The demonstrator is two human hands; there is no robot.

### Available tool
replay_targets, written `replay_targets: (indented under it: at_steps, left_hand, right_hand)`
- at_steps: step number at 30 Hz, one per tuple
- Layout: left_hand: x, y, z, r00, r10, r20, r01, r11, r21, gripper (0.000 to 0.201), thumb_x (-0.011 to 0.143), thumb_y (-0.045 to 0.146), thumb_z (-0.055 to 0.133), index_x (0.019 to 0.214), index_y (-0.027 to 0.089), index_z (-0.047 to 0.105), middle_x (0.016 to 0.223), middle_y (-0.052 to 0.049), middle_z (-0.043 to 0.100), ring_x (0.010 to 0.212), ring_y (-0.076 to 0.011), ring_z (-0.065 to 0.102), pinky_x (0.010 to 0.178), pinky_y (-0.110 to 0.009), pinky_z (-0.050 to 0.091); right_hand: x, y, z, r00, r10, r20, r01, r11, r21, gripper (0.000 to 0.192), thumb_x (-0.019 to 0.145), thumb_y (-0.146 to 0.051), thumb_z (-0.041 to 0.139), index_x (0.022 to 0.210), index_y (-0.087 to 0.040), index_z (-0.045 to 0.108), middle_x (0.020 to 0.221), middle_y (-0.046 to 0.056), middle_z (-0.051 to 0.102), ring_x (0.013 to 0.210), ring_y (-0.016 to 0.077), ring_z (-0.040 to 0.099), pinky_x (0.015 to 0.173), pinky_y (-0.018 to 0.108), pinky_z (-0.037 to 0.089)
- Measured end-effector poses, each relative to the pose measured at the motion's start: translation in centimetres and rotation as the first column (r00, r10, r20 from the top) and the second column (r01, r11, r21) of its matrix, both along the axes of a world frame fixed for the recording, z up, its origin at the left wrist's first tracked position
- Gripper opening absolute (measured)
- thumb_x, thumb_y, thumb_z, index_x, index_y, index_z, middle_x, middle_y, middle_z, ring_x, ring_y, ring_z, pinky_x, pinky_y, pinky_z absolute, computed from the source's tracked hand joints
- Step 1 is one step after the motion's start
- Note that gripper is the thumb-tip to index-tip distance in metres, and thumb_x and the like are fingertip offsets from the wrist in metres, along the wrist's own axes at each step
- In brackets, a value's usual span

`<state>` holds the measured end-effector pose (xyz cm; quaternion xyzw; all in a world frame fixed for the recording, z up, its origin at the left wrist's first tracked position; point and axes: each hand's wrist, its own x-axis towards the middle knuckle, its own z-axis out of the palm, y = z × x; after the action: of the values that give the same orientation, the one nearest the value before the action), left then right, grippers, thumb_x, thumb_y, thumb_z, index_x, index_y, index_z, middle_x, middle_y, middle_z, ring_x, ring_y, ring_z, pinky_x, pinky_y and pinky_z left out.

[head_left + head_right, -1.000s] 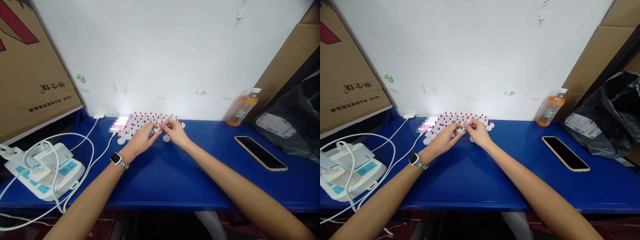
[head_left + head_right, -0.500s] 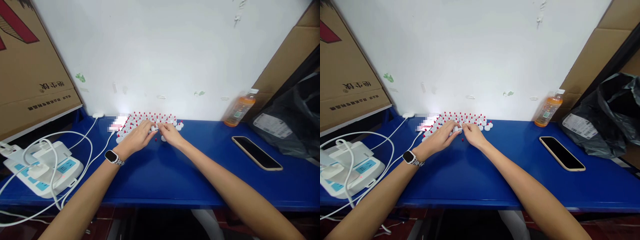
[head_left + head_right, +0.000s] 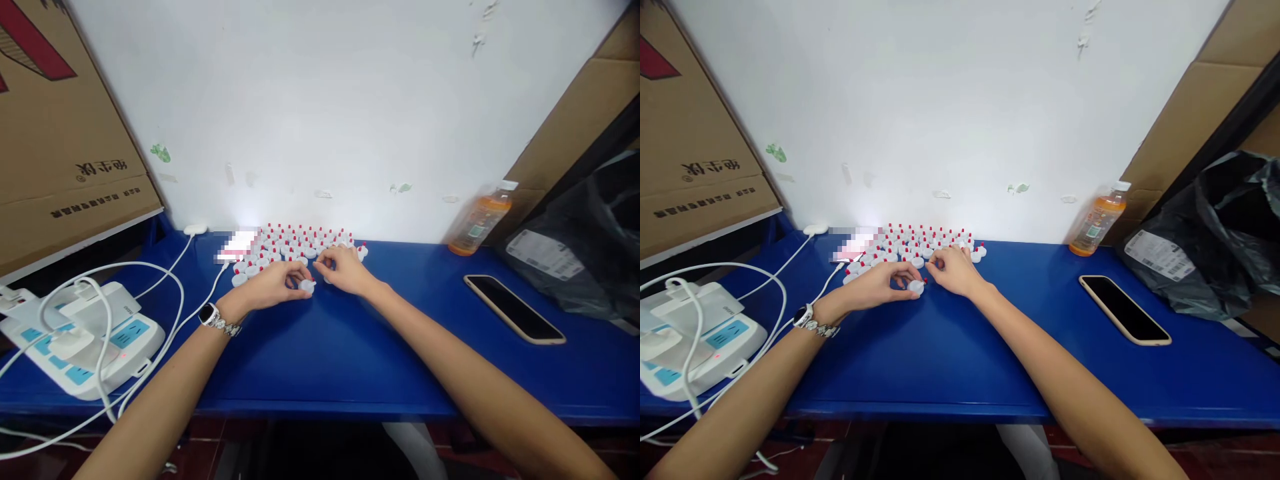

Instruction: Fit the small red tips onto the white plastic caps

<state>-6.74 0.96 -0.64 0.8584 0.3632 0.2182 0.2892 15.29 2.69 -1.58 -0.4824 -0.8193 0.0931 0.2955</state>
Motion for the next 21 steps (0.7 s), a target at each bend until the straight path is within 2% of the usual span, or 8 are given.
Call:
replay_targets:
  at_steps: [5,7,10,14,16,18,20,21]
  left_hand:
    - [0.5,0.2,-1.2,0.996,0.025,-0.084,-0.014,0.991,0.135,0.03,0.082,0.045,0.072,0.102,0.023,0.073,0.095,-0.004,0.059,0.089,-0.0204,0.057,0.081,-0.033,0.045]
    - [0.3,0.2,-1.2,0.994,0.027,-0.109,-0.014,0.992,0.125,0.033,0.083,0.045,0.072,0.107,0.023,0.072,0.093,-0.003,0.057,0.087,-0.0199,0.056,0.079,-0.032,0.044]
    - [-0.1,0.2,-0.6,0.997,0.05,-0.064,-0.043,0.993,0.111,0.044,0.08,0.049,0.074,0.114,0.022,0.067,0.087,-0.001,0.057,0.078,-0.0169,0.054,0.069,-0.029,0.041]
    - [-0.6,0.4,0.0,0.983,0.182,0.031,-0.184,0.963,0.196,0.027,0.092,0.045,0.059,0.098,0.019,0.063,0.081,0.0,0.058,0.07,-0.015,0.052,0.065,-0.029,0.041]
    - [-0.6,0.4,0.0,0.964,0.255,0.069,-0.264,0.915,0.305,0.021,0.094,0.038,0.056,0.095,0.018,0.06,0.089,-0.003,0.06,0.078,-0.0172,0.056,0.072,-0.032,0.045]
    - [-0.1,0.3,-0.1,0.944,0.31,0.112,-0.328,0.845,0.423,0.02,0.093,0.035,0.058,0.103,0.018,0.058,0.103,-0.006,0.059,0.095,-0.0213,0.058,0.084,-0.036,0.048]
    - [0.7,-0.1,-0.3,0.926,0.348,0.146,-0.373,0.783,0.497,0.029,0.094,0.036,0.058,0.117,0.019,0.054,0.115,-0.009,0.057,0.109,-0.0251,0.056,0.091,-0.039,0.048]
    - [1.1,-0.3,-0.3,0.925,0.352,0.14,-0.373,0.776,0.509,0.032,0.095,0.038,0.056,0.121,0.019,0.053,0.118,-0.01,0.056,0.111,-0.0261,0.055,0.091,-0.04,0.048]
  right_hand:
    - [-0.5,0.5,-0.4,0.992,-0.028,0.119,0.028,1.0,0.003,0.017,0.087,-0.034,0.062,0.093,-0.024,0.074,0.088,0.005,0.067,0.095,0.0246,0.055,0.088,0.04,0.032]
    - [-0.7,0.9,-0.3,0.992,-0.037,0.123,0.037,0.999,-0.005,0.02,0.088,-0.035,0.061,0.099,-0.024,0.073,0.091,0.005,0.067,0.096,0.0246,0.056,0.088,0.04,0.033]
    - [-1.9,2.0,0.2,0.992,-0.049,0.12,0.05,0.999,-0.01,0.024,0.088,-0.036,0.061,0.105,-0.022,0.07,0.092,0.005,0.069,0.092,0.0232,0.059,0.088,0.039,0.034]
    - [-3.8,3.6,1.0,0.991,-0.001,0.132,0.006,0.999,-0.041,0.013,0.088,-0.029,0.061,0.09,-0.019,0.069,0.084,0.003,0.072,0.084,0.0204,0.062,0.092,0.041,0.033]
    - [-4.3,3.8,1.3,0.998,0.019,0.056,-0.017,0.999,-0.034,0.012,0.089,-0.024,0.059,0.08,-0.018,0.067,0.08,0.002,0.071,0.081,0.0187,0.062,0.091,0.039,0.035]
    - [-4.2,3.2,1.5,0.992,0.031,-0.122,-0.034,0.999,-0.024,0.014,0.089,-0.025,0.059,0.078,-0.018,0.064,0.078,0.002,0.07,0.077,0.0171,0.062,0.084,0.034,0.039]
    - [-3.7,2.0,1.5,0.945,0.053,-0.323,-0.069,0.997,-0.039,0.018,0.091,-0.031,0.057,0.08,-0.018,0.062,0.076,0.002,0.068,0.072,0.0161,0.061,0.074,0.03,0.042]
    - [-3.3,1.2,1.5,0.914,0.062,-0.401,-0.088,0.995,-0.046,0.02,0.093,-0.034,0.055,0.082,-0.018,0.06,0.075,0.002,0.067,0.07,0.0158,0.061,0.07,0.029,0.042]
